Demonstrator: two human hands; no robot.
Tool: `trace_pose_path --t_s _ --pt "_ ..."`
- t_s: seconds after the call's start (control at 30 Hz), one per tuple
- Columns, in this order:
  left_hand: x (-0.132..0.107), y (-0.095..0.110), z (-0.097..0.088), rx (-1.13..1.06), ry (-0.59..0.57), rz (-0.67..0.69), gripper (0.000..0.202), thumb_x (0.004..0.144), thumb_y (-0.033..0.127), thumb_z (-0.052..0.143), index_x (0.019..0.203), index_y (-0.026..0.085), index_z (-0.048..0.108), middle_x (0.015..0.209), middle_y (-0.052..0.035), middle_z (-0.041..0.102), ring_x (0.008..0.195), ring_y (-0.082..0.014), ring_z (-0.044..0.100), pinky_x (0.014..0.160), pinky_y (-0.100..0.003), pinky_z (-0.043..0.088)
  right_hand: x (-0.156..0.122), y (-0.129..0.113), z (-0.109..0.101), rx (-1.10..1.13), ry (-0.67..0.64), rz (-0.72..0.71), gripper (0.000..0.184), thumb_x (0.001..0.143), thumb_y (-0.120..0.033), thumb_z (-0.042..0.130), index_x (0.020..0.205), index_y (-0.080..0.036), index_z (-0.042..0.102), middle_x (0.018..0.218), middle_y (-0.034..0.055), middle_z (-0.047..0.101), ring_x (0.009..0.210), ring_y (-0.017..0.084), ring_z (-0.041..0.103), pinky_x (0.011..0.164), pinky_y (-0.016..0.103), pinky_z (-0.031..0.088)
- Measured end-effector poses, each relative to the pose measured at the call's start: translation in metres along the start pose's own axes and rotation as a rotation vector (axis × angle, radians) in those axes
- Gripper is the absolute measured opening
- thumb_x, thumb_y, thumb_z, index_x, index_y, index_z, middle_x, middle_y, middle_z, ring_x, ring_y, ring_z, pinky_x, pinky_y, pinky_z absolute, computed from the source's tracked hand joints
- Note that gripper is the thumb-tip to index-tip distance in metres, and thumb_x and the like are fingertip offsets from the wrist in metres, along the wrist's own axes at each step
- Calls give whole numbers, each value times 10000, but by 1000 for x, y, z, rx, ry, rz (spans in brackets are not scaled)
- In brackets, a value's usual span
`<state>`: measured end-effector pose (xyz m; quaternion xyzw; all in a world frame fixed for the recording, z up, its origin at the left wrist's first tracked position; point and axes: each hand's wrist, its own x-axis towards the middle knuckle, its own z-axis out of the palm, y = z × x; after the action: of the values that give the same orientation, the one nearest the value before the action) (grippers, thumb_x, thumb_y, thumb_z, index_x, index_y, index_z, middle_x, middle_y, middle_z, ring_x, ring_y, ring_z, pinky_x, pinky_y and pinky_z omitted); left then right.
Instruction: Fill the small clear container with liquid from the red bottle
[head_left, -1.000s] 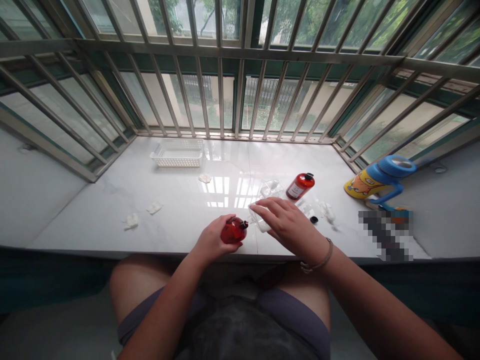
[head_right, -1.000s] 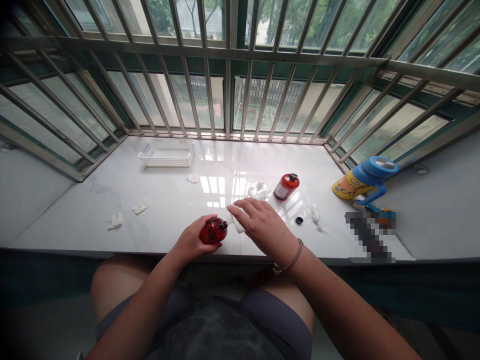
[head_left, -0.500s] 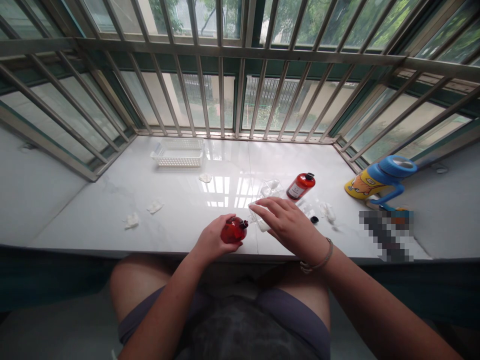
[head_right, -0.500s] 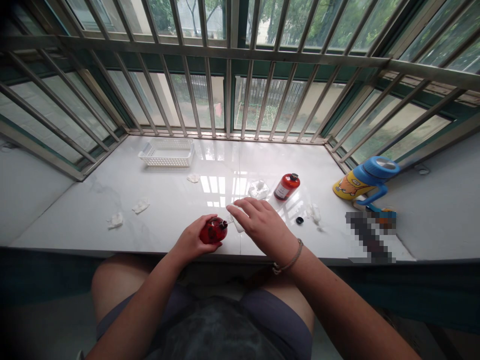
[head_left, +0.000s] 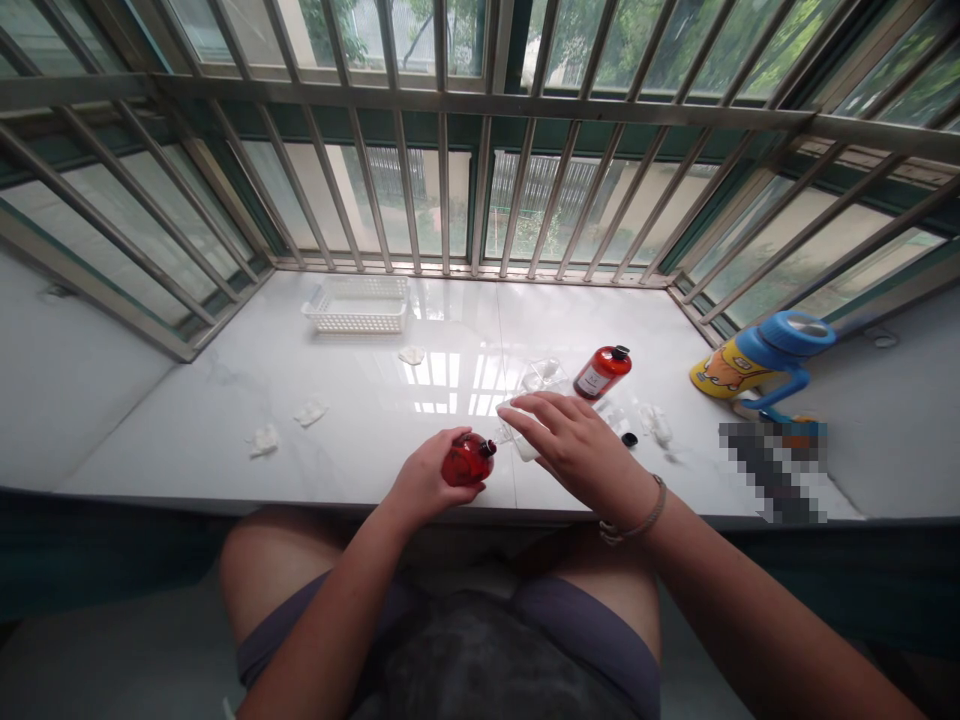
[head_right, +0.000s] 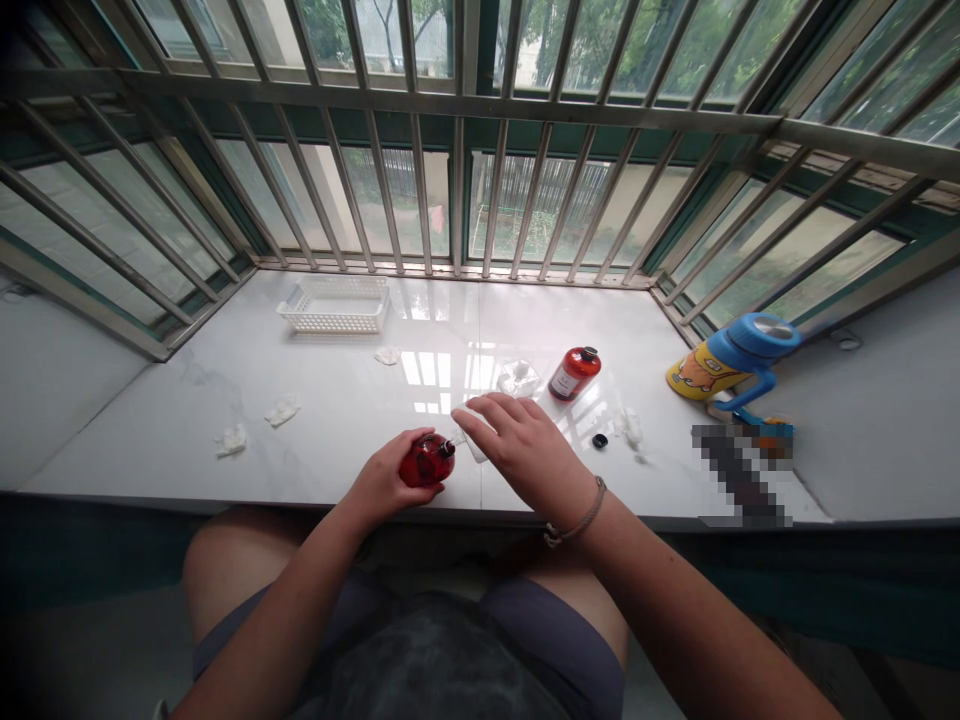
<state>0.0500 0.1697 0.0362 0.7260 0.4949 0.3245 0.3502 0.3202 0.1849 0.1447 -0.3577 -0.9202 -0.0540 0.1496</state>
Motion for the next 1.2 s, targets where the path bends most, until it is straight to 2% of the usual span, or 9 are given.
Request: trace_pose_path --t_s 0.23,1.2 --pt "0 -2 1 -6 -1 -5 785 732 296 922 1434 295 571 1430 -70 695 1304 -312 676 1132 -471 539 -2 1 2 -39 16 -24 540 1003 -58 593 1528 -176 554 1455 150 669 1350 326 592 1074 507 528" --pt "0 -1 -1 -16 5 -15 787 727 288 931 1427 302 571 1425 -67 697 1294 -311 682 1119 -478 551 0 0 0 -115 73 -70 473 1068 -76 512 1524 -193 561 1481 122 670 1359 303 597 1043 456 500"
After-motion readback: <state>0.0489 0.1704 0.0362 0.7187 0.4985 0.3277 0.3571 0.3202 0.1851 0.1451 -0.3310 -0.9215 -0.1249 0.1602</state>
